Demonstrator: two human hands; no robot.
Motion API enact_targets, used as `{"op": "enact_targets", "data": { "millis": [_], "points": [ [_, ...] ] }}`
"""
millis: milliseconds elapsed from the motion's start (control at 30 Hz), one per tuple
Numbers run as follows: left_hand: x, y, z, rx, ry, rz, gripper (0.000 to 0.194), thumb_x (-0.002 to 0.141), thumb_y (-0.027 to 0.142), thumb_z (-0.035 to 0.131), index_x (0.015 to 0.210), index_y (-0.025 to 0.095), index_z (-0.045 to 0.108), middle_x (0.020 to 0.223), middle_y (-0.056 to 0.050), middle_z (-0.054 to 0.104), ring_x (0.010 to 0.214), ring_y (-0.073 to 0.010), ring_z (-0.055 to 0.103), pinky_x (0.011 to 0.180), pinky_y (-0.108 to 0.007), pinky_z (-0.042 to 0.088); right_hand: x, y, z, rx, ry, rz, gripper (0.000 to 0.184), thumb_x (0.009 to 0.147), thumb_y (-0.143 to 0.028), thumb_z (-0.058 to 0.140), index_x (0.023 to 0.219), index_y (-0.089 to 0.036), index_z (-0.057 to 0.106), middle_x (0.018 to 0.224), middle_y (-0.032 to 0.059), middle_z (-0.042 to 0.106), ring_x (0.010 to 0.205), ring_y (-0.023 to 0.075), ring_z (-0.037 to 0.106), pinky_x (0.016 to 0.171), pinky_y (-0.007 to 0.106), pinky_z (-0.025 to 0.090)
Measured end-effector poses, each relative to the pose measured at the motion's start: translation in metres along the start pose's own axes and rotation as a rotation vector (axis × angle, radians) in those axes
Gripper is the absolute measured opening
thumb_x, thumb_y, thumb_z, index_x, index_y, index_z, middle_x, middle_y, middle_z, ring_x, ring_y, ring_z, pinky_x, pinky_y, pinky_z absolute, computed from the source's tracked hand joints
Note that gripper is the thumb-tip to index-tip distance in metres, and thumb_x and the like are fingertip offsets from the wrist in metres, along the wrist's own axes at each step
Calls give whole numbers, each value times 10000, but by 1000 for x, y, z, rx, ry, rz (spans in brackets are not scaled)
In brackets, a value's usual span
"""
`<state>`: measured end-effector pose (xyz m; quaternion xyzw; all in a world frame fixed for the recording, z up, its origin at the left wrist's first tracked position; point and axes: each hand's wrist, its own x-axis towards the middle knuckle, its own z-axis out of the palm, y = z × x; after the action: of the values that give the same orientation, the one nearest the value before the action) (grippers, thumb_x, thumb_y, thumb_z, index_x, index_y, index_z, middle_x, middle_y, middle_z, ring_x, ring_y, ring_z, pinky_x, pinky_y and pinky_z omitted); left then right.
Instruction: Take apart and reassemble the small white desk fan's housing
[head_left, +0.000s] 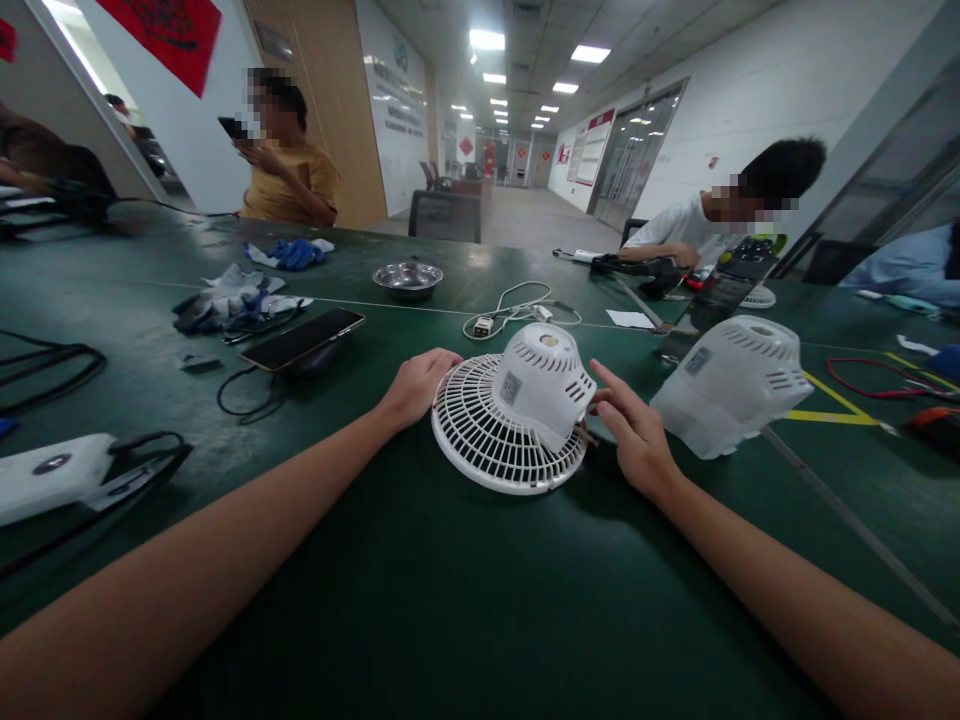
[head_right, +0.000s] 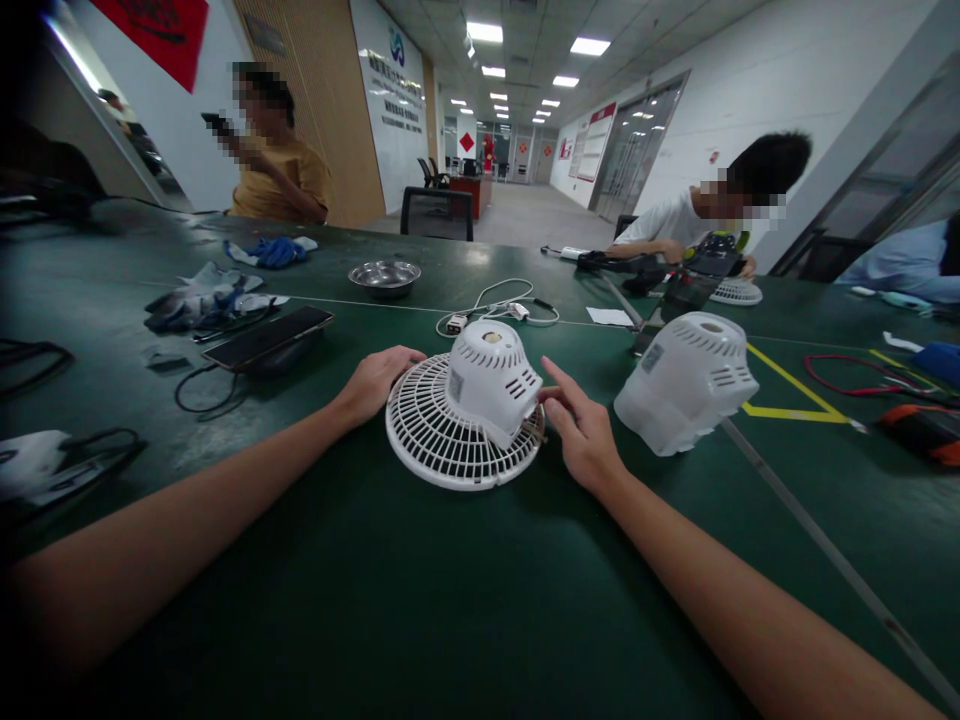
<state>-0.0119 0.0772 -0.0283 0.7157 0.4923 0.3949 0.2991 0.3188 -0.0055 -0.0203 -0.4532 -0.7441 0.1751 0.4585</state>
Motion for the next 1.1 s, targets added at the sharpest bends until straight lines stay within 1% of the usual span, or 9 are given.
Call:
{"op": "enact_targets", "data": {
  "millis": [133, 233, 433, 533, 667, 767, 833, 933, 1100],
  "points": [
    [-1, 1, 1, -28, -27, -17, 476, 976, 539, 423, 1180, 184, 664, 1083, -66, 745, 950, -239, 697, 822, -342, 522, -7, -14, 6, -65, -72, -142, 837, 889, -514, 635, 1592, -275, 250, 1349, 128, 605, 1121, 299, 629, 968, 513, 523],
    [-3, 4, 2, -39, -16, -12, 468, 979, 533, 412, 1160, 184, 667, 1055, -68, 738, 921, -234, 690, 791, -330, 517, -8, -23, 13, -224, -84, -156, 1055, 749, -470, 806, 1593, -262, 208, 1511, 176, 450, 1249, 368, 553, 1007, 569, 504],
    [-6, 5, 0, -118, 59, 58, 476, 977, 564, 401, 1115, 181, 647, 856, -45, 689, 771, -218, 643, 682, -316, 494, -5, -28, 17, -217, -26, -96, 1050, 724, -417, 829, 1576, -258, 235, 1468, 169, 492, 1156, 341, 613, 976, 555, 540],
    [-10, 9, 1, -257, 128, 135, 473, 983, 575, 380, 1141, 186, 597, 784, -29, 634, 679, -196, 599, 635, -311, 478, -5, -30, 17, -95, 58, -39, 1049, 677, -418, 860, 1546, -253, 295, 1398, 157, 555, 1091, 320, 643, 950, 530, 553],
    [-14, 15, 8, -445, 230, 228, 499, 978, 598, 369, 1243, 203, 521, 886, -42, 643, 735, -192, 622, 688, -322, 509, -9, -42, 25, 299, 177, 158, 956, 713, -412, 825, 1507, -242, 322, 1236, 124, 668, 1025, 291, 683, 888, 478, 580],
    [-13, 14, 13, -486, 241, 287, 545, 953, 637, 420, 1239, 189, 544, 1036, -84, 677, 932, -220, 650, 814, -345, 528, -15, -55, 38, 594, 237, 305, 704, 798, -462, 707, 1410, -250, 431, 1184, 95, 703, 1015, 291, 697, 841, 465, 594],
    [-12, 13, 15, -522, 143, 252, 570, 947, 656, 430, 1189, 169, 600, 1047, -108, 703, 971, -240, 664, 845, -373, 538, -19, -61, 47, 787, 197, 394, 521, 856, -517, 594, 1304, -258, 533, 1181, 81, 716, 1065, 302, 686, 842, 476, 596],
    [-13, 14, 12, -566, -20, 142, 521, 908, 634, 545, 1000, 142, 688, 917, -108, 738, 862, -253, 701, 814, -405, 562, -22, -64, 55, 1018, 36, 548, 414, 889, -552, 507, 1158, -259, 624, 1123, 65, 746, 1098, 302, 679, 868, 487, 594],
    [-19, 20, 6, -448, -28, -57, 417, 835, 545, 695, 794, 130, 708, 767, -82, 739, 700, -227, 698, 696, -379, 584, -16, -55, 48, 1193, -62, 684, 367, 913, -539, 521, 1098, -244, 638, 1081, 58, 753, 1051, 266, 703, 875, 455, 603]
  ]
}}
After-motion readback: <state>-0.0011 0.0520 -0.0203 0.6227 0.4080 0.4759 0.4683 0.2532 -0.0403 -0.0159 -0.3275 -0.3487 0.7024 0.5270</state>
